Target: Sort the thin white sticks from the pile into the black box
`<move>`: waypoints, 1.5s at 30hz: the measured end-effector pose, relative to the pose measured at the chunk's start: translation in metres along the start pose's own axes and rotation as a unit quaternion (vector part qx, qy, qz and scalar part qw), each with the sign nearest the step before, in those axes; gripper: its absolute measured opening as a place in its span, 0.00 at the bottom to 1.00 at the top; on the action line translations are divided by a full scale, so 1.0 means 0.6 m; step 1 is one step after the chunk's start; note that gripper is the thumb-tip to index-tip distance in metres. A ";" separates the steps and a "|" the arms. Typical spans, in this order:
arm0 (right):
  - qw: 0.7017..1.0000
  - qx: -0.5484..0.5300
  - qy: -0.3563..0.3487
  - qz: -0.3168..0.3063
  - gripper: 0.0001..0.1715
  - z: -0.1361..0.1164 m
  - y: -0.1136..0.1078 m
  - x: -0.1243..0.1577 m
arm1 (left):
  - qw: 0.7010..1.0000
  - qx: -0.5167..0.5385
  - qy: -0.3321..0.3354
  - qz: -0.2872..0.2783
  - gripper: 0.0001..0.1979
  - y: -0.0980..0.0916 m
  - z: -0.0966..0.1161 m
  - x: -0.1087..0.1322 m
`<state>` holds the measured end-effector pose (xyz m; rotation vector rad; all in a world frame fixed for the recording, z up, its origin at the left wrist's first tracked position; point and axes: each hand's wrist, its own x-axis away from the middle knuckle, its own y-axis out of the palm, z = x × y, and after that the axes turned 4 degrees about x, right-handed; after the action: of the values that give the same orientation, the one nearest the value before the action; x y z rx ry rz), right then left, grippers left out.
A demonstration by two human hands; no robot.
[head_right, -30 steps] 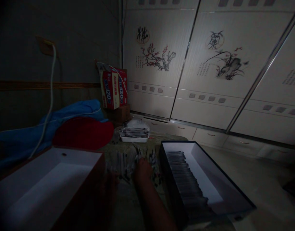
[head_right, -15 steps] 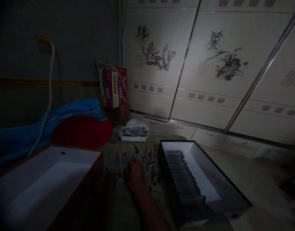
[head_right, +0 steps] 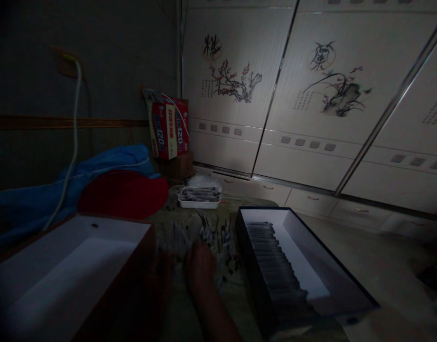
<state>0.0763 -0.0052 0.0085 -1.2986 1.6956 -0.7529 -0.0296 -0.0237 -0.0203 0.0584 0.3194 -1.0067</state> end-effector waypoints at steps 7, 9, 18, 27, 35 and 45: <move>0.975 -0.214 -0.017 0.056 0.16 0.058 -0.031 0.072 | 0.996 -0.007 -0.016 -0.089 0.17 0.018 0.029 0.008; 0.955 -0.290 -0.008 0.059 0.16 0.068 -0.036 0.087 | 0.993 0.008 -0.017 -0.118 0.16 0.022 0.030 0.014; 0.930 -0.350 0.048 0.107 0.16 0.086 -0.055 0.109 | 0.971 -0.105 0.192 -0.092 0.16 0.025 0.023 0.019; 0.929 -0.354 0.018 0.106 0.11 0.080 -0.060 0.112 | 0.941 -0.128 0.292 -0.113 0.09 0.026 0.011 0.020; 0.918 -0.370 0.033 0.137 0.11 0.070 -0.073 0.116 | 0.948 -0.112 0.242 -0.171 0.08 0.029 0.010 0.023; 0.909 -0.395 0.050 0.120 0.18 0.072 -0.082 0.118 | 0.952 -0.071 0.194 -0.226 0.10 0.033 0.014 0.024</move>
<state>0.1299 -0.0856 0.0119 -1.5334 2.3103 0.0526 -0.0039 -0.0266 -0.0182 0.0545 0.7910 -1.4243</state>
